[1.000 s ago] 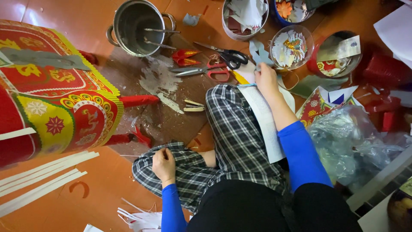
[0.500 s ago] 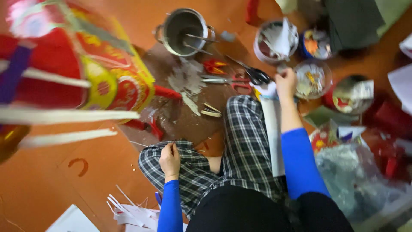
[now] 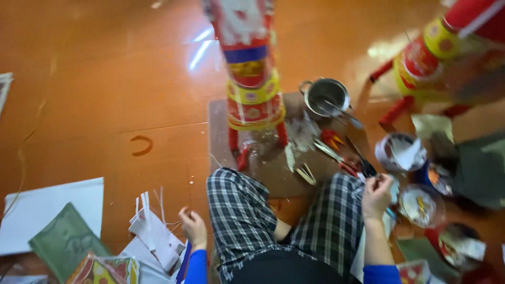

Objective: Assemble and decorate a traditional paper horse by folding, cutting, and attaching paper pieces.

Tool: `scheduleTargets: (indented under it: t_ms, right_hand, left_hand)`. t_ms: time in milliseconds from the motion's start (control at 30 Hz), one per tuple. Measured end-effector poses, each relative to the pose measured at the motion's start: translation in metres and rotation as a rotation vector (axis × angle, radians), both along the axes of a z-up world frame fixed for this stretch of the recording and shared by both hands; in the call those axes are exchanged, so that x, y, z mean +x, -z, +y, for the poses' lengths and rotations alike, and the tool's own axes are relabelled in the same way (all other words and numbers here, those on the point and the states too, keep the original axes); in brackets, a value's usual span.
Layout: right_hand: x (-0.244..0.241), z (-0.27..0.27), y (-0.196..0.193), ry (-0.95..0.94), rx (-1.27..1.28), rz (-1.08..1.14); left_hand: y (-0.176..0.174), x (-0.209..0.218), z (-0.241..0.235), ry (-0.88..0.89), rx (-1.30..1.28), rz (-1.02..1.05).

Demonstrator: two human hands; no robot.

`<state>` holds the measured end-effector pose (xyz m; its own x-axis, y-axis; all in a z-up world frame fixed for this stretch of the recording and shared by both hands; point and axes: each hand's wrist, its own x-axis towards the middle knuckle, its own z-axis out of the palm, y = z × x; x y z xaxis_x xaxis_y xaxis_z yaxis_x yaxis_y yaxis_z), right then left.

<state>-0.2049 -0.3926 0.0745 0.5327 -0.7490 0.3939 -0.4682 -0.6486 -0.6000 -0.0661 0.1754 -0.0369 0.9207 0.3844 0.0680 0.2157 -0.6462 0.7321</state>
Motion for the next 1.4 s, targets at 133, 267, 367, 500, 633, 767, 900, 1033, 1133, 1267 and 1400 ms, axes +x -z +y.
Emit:
scheduleTargets:
  t_ms: [133, 267, 367, 500, 633, 767, 900, 1033, 1133, 1267, 1400]
  right_hand:
    - [0.008, 0.009, 0.009, -0.099, 0.118, 0.162]
    - [0.018, 0.001, 0.056, -0.081, -0.304, 0.432]
    - [0.025, 0.0, 0.059, -0.094, -0.305, 0.527]
    - [0.022, -0.007, 0.068, -0.047, -0.374, 0.487]
    - [0.018, 0.003, 0.056, -0.008, -0.228, 0.425]
    - [0.019, 0.001, 0.057, 0.005, -0.234, 0.458]
    - [0.02, -0.004, 0.067, -0.013, -0.224, 0.489]
    - [0.022, -0.001, 0.056, -0.051, -0.106, 0.359]
    - [0.031, -0.01, 0.041, -0.136, -0.083, 0.339]
    - [0.069, 0.001, -0.045, -0.272, -0.039, 0.082]
    - [0.118, 0.019, -0.168, -0.503, -0.112, -0.282]
  left_hand:
    - [0.035, -0.05, 0.05, -0.089, 0.113, 0.336]
    - [0.033, -0.043, 0.034, -0.059, 0.224, 0.256]
    - [-0.03, 0.039, -0.017, 0.093, -0.172, 0.028]
    - [-0.236, 0.128, -0.117, 0.559, -0.619, -0.177]
    - [-0.317, 0.199, -0.193, 0.843, -0.635, -0.293]
    - [-0.376, 0.227, -0.228, 0.916, -1.09, -0.218]
    - [-0.409, 0.241, -0.242, 0.828, -1.081, -0.135]
    - [-0.435, 0.236, -0.242, 0.775, -1.038, -0.088]
    - [-0.435, 0.237, -0.244, 0.731, -1.094, -0.032]
    - [-0.438, 0.228, -0.236, 0.727, -1.217, -0.015]
    - [-0.443, 0.191, -0.222, 0.761, -1.278, -0.046]
